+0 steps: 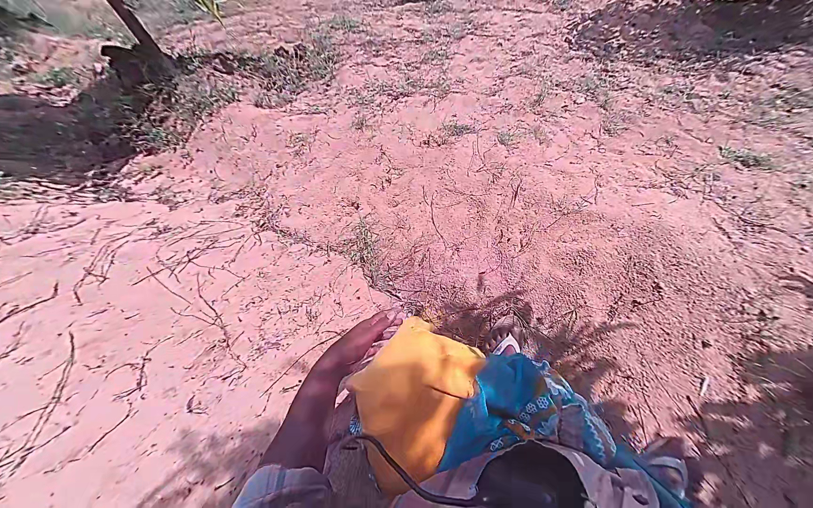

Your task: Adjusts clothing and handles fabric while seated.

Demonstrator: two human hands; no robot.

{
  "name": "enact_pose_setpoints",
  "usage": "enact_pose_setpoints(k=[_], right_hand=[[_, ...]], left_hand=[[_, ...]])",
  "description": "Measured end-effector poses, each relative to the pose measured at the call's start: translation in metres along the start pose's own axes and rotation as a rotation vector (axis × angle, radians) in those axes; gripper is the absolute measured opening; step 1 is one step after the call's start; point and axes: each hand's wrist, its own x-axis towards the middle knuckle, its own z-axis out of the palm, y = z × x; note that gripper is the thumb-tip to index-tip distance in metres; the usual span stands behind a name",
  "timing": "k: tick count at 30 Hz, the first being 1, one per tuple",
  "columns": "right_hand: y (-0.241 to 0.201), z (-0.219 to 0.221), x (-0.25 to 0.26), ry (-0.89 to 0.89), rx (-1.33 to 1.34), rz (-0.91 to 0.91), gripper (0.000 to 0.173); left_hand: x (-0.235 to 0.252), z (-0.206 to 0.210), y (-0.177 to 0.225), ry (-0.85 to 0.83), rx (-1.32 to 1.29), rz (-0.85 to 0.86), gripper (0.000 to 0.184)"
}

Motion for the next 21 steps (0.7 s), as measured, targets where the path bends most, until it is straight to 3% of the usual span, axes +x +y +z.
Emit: enact_pose_setpoints(k=[2, 5, 8, 11, 14, 18, 21], right_hand=[[0.019, 0.038, 0.074, 0.083, 0.017, -0.093, 0.036], [-0.029, 0.088, 0.103, 0.049, 0.111, -0.007, 0.034], [-0.092, 0.151, 0.096, -0.042, 0.105, -0.101, 0.040], [-0.128, 0.203, 0.079, -0.244, -0.020, -0.347, 0.043], [-0.139, 0.214, 0.082, -0.307, -0.098, -0.470, 0.041], [-0.138, 0.193, 0.115, -0.158, -0.100, -0.557, 0.037], [-0.165, 0.165, 0.137, -0.110, -0.166, -0.578, 0.037]], left_hand=[[-0.019, -0.006, 0.022, -0.078, 0.041, 0.192, 0.064], [-0.038, -0.022, 0.063, -0.149, 0.196, 0.454, 0.090], [-0.040, -0.001, 0.109, -0.327, 0.438, 0.615, 0.077], [0.000, 0.037, 0.103, -0.474, 0.831, 0.743, 0.070], [0.027, 0.062, 0.084, -0.554, 1.093, 0.605, 0.069], [0.033, 0.063, 0.077, -0.752, 0.978, 0.422, 0.063], [0.028, 0.066, 0.092, -0.842, 0.883, 0.347, 0.059]])
